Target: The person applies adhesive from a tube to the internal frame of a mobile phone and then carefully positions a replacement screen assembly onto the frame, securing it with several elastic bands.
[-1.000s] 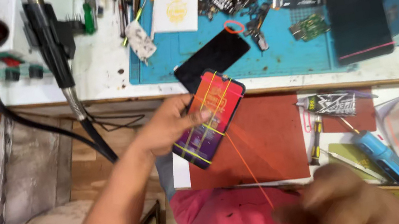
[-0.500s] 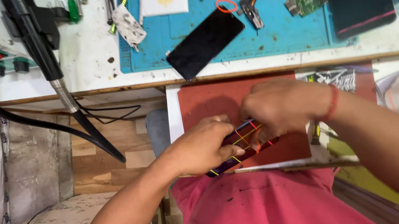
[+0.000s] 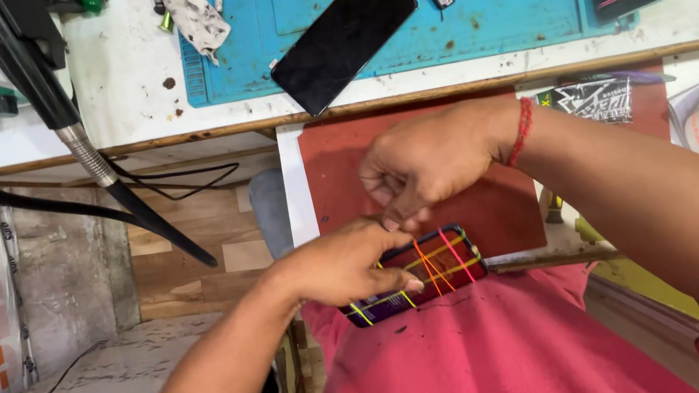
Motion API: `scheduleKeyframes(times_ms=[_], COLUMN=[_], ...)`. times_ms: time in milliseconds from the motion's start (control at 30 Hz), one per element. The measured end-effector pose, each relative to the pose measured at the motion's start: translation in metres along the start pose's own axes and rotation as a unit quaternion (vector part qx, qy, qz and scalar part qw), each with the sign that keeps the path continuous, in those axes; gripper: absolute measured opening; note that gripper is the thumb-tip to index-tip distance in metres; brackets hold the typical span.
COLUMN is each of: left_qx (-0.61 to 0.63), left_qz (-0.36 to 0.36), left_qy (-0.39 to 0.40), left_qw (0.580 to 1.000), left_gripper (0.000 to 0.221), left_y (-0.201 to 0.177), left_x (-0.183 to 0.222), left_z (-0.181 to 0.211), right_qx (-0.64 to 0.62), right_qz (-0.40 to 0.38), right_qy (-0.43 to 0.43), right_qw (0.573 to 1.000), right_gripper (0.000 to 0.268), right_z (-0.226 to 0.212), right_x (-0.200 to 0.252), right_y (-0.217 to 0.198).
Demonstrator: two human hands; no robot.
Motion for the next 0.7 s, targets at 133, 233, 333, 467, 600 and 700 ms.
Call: scheduleKeyframes(times_ms=[133, 233, 333, 467, 600, 700], left_qx=[0.015, 0.33, 0.503, 0.627, 0.635, 0.641], left_qz=[0.096, 0.257, 0.332, 0.334, 0.309, 0.311], left_qy=[-0.022, 0.168, 0.134, 0.182, 0.191, 0.203], left_qw=[0.995, 0.893, 0.786, 0.68, 0.682, 0.672], left_gripper=[0.036, 0.038, 0.034, 0.034, 0.035, 0.032], left_y=[-0.009, -0.02, -0.009, 0.004, 0.003, 0.004], left_x=[0.007, 0.015, 0.016, 0.005, -0.013, -0.016], left_z=[-0.013, -0.015, -0.042, -0.046, -0.039, -0.042], right_qx=[0.009, -0.064, -0.266, -0.361, -0.344, -0.371], right_qz=[0.327, 0.543, 0.578, 0.507, 0.507, 0.476], right_qy=[-0.114, -0.16, -0.2, -0.286, -0.275, -0.286], right_qw=[0.938, 0.822, 0.745, 0.729, 0.741, 0.744], right_gripper=[0.018, 0.019, 0.032, 0.058, 0.061, 0.058], right_z=[-0.013, -0.003, 0.017, 0.029, 0.029, 0.025], right_x=[0.05, 0.109, 0.107, 0.082, 0.082, 0.083], right_y=[-0.034, -0.012, 0.034, 0.063, 0.061, 0.052])
Point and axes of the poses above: each hand's wrist, its own x-axis away from the middle knuckle, its own y-axis out of the palm, z = x × y, the point moved 7 cm from there along -x, towards the middle knuckle, and after that the axes turned 11 degrees about y, right-handed, at the moved point
